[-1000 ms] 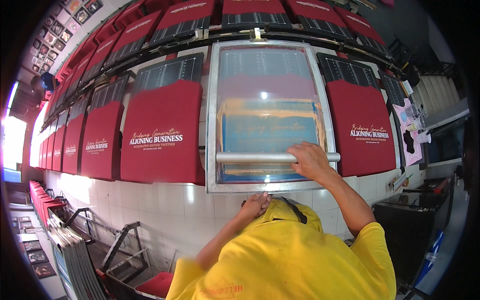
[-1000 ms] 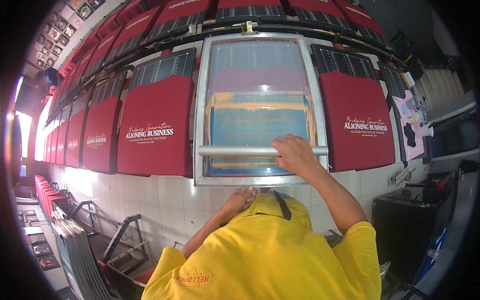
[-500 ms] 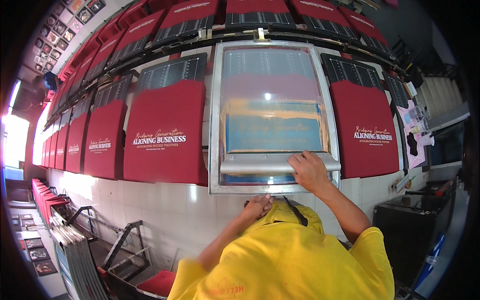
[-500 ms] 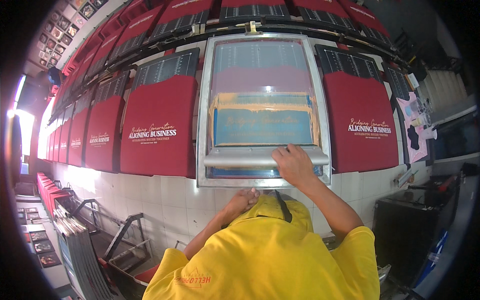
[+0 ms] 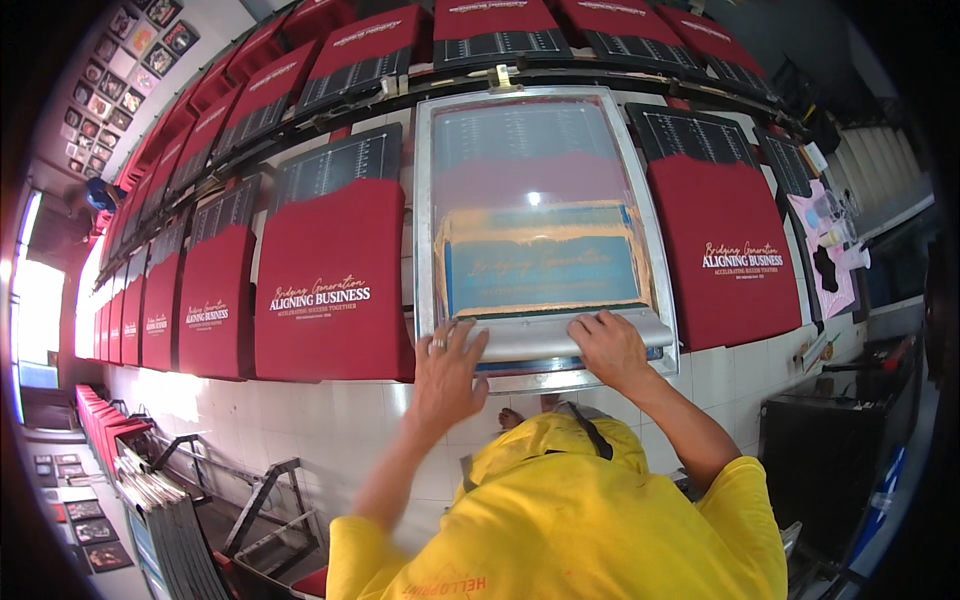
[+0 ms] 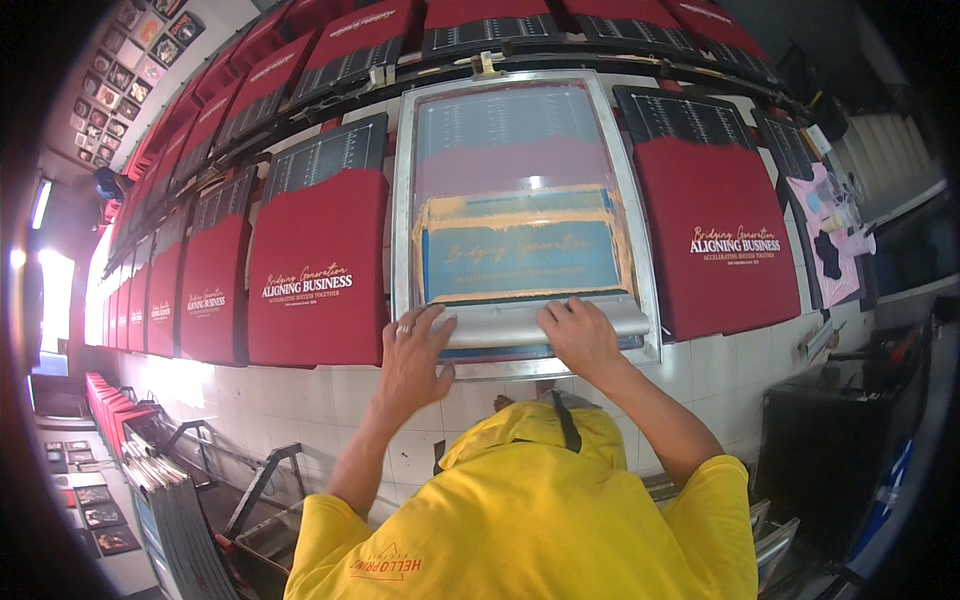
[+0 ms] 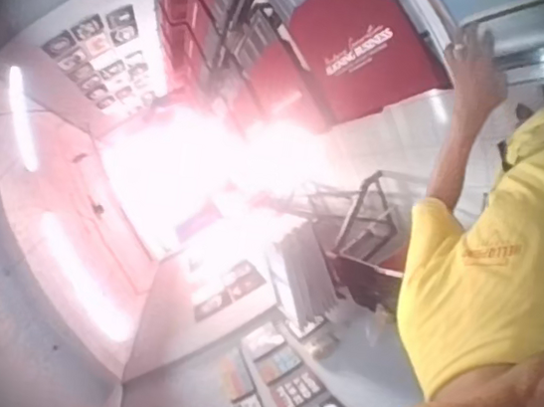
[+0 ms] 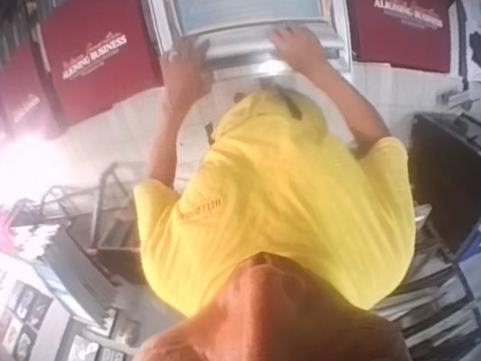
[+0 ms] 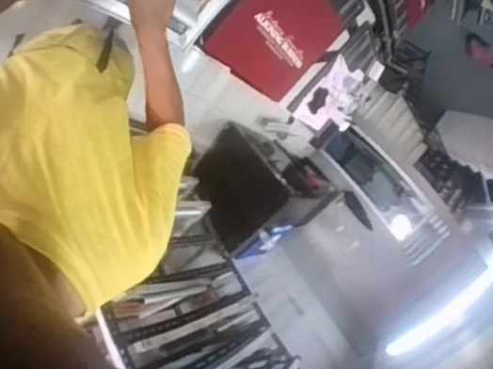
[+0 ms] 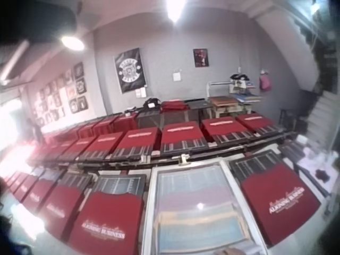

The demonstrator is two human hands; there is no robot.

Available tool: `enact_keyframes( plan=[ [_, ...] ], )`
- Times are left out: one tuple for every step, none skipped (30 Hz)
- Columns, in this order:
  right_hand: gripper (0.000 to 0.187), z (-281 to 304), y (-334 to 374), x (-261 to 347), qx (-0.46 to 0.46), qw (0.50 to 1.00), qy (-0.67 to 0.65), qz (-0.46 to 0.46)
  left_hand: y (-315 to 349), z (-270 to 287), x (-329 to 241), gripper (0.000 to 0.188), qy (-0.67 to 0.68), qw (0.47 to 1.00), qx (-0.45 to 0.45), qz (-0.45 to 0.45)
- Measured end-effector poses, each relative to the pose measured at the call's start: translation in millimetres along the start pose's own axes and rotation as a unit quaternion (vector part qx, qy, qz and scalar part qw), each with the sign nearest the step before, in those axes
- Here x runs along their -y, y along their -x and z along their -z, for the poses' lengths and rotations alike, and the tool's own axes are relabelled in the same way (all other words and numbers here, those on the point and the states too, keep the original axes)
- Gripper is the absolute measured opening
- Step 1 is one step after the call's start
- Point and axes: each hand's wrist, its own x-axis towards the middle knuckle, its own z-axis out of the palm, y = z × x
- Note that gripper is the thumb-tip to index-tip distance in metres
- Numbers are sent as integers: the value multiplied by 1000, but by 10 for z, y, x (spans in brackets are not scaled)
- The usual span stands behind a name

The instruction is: The person performs screen printing by applying ink across a screen onto t-shirts using a squeegee and moving the printing frame between different platens.

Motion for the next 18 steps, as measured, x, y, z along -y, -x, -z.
enact_keyframes(
  plan=[
    [34, 57, -32, 27, -16, 1000, -2, 4, -19, -146, 150, 43, -17, 999, 24, -14],
    [32, 122, -46, 31, -33, 999, 1, 9, -25, -294, 275, 46, -32, 998, 43, -29],
    [39, 168, -30, 13, -8, 1000, -20, -2, -55, -371, 360, 50, -24, 997, 64, -40],
    [39, 245, 10, -25, -28, 1000, -3, -7, -49, -448, 384, 45, -9, 998, 56, -33],
    [39, 318, 75, -86, -47, 999, 12, -12, -21, -505, 389, 41, 6, 998, 50, -25],
    [40, 360, 160, -156, -65, 997, 25, -16, 0, -532, 377, 37, 22, 999, 45, -16],
    [39, 367, 276, -234, -43, 997, 17, -54, 3, -548, 367, 36, 8, 999, 47, -12],
    [38, 328, 347, -326, -47, 997, 16, -60, -5, -561, 343, 35, -5, 999, 49, -9],
    [38, 248, 439, -389, -46, 996, 14, -70, 9, -591, 316, 34, -15, 998, 55, -7],
    [37, 180, 507, -424, -45, 996, 13, -79, 13, -608, 320, 33, -9, 999, 51, -8],
    [34, 174, 483, -430, -65, 995, 8, -79, 4, -616, 347, 32, -5, 999, 45, -7],
    [35, 171, 476, -447, -66, 995, -2, -81, -11, -622, 371, 32, 0, 999, 38, -5],
    [35, 169, 467, -466, -68, 994, -12, -83, -31, -629, 384, 35, -10, 999, 44, 2],
    [35, 164, 455, -481, -68, 994, -23, -85, -34, -626, 394, 36, -11, 999, 37, -4],
    [35, 162, 452, -483, -75, 993, -21, -84, -32, -611, 398, 37, -11, 999, 29, -10],
    [34, 164, 456, -476, -81, 993, -19, -83, -35, -596, 396, 39, -12, 1000, 20, -16],
    [34, 147, 466, -458, -85, 993, -20, -82, -23, -589, 384, 38, -25, 999, 15, -14],
    [34, 151, 477, -436, -85, 993, -19, -83, -8, -584, 360, 38, -37, 999, 9, -12]
  ],
)
